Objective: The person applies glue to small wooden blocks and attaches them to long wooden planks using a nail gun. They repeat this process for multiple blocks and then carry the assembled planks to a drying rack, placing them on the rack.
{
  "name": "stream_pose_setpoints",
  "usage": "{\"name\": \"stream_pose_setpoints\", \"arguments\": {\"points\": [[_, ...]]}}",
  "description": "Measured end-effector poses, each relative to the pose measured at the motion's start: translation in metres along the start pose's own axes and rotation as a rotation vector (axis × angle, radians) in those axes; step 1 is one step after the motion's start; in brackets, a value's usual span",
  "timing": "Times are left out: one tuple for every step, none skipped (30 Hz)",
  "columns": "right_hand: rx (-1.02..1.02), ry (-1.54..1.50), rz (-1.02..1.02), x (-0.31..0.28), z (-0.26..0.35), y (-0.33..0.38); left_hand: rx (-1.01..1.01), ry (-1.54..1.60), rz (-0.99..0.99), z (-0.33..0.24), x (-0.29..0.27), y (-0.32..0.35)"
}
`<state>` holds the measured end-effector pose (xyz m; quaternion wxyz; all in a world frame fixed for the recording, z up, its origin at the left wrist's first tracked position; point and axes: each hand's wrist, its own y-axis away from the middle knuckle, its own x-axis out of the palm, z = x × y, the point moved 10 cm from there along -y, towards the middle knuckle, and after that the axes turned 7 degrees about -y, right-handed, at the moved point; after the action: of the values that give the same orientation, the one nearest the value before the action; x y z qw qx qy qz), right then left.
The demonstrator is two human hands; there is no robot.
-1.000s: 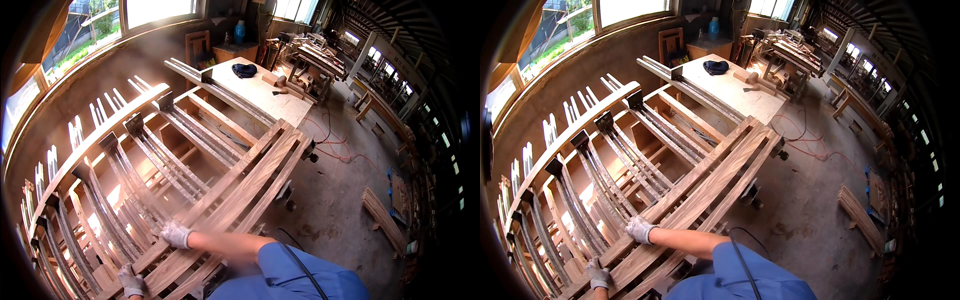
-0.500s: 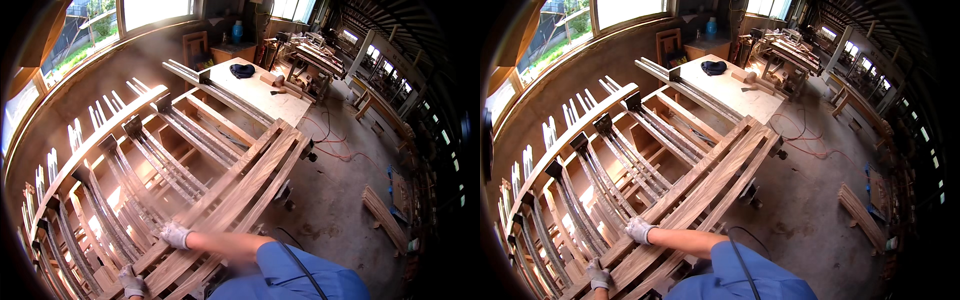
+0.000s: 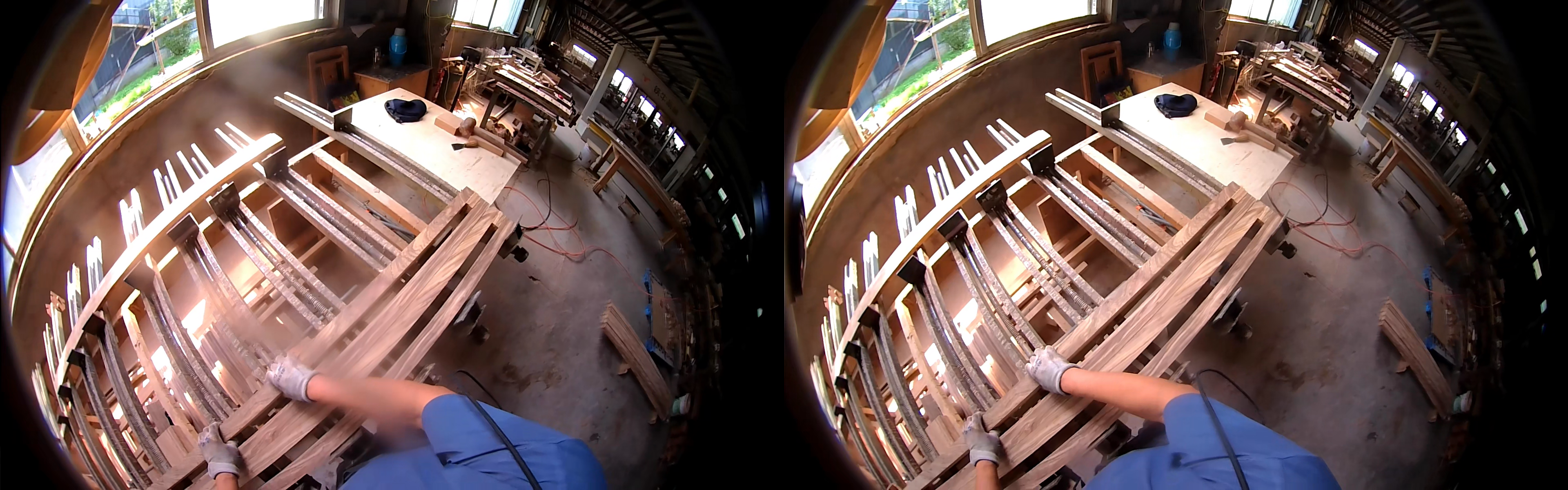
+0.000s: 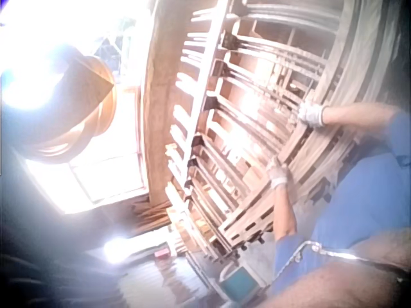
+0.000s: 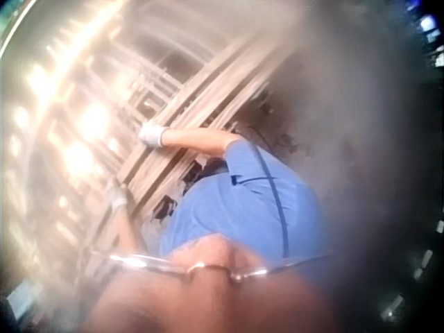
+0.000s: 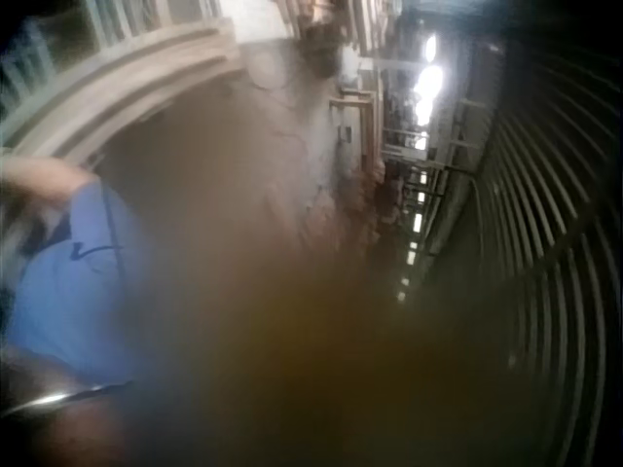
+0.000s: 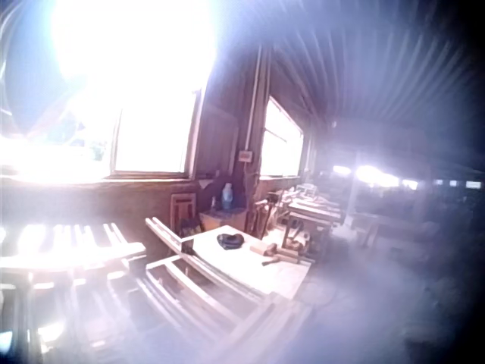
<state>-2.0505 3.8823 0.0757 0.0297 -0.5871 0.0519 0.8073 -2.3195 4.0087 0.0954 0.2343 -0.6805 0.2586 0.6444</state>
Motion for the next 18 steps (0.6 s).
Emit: {"name": "stream_pose_setpoints", "arguments": {"points": [[0.007, -0.019, -0.025, -0.001, 0.000, 0.001, -0.007, 0.005, -0.015, 0.001, 0.000, 0.000], [0.000, -0.082, -0.006, 0.002, -0.002, 0.001, -0.023, 0.012, -0.017, 0.001, -0.001, 0.000], [-0.007, -0.147, 0.016, -0.003, -0.006, 0.002, -0.039, 0.017, -0.017, 0.002, 0.000, -0.001], [-0.006, -0.210, 0.034, -0.007, -0.008, 0.008, -0.047, 0.026, -0.017, 0.001, -0.002, -0.002], [-0.043, -0.225, -0.159, -0.024, -0.010, 0.021, -0.054, 0.040, -0.019, -0.002, -0.003, -0.002], [0.006, -0.264, -0.161, -0.063, 0.002, 0.044, -0.080, 0.037, -0.016, 0.003, -0.003, 0.003], [0.042, -0.298, -0.228, -0.075, -0.004, 0.060, -0.080, 0.030, -0.010, 0.001, -0.005, 0.002], [0.081, -0.326, -0.293, -0.084, -0.010, 0.077, -0.076, 0.030, -0.005, -0.004, -0.005, -0.001], [0.075, -0.192, -0.357, -0.088, -0.013, 0.098, -0.094, 0.022, 0.011, -0.001, -0.003, -0.001], [0.112, -0.173, -0.426, -0.098, -0.018, 0.126, -0.057, 0.025, -0.021, 0.001, -0.004, 0.000], [0.150, -0.160, -0.497, -0.110, -0.023, 0.156, -0.069, 0.050, 0.006, -0.007, -0.019, 0.001], [0.242, -0.258, -0.573, -0.126, -0.037, 0.194, -0.077, 0.076, 0.042, -0.014, -0.025, 0.005], [0.303, -0.322, -0.619, -0.138, -0.049, 0.227, -0.033, 0.055, -0.009, 0.000, -0.015, 0.003], [0.389, -0.377, -0.666, -0.143, -0.062, 0.270, -0.042, 0.068, 0.000, -0.009, -0.016, -0.001], [0.484, -0.331, -0.731, -0.146, -0.070, 0.320, -0.031, 0.090, 0.002, -0.018, -0.012, -0.003], [0.578, -0.292, -0.809, -0.144, -0.080, 0.366, -0.014, 0.100, -0.003, -0.026, -0.015, -0.009], [0.669, -0.283, -0.851, -0.138, -0.084, 0.406, -0.016, 0.164, 0.028, -0.024, -0.016, -0.011], [0.759, -0.264, -0.894, -0.135, -0.090, 0.444, -0.014, 0.237, 0.058, -0.014, -0.008, -0.015]]}}
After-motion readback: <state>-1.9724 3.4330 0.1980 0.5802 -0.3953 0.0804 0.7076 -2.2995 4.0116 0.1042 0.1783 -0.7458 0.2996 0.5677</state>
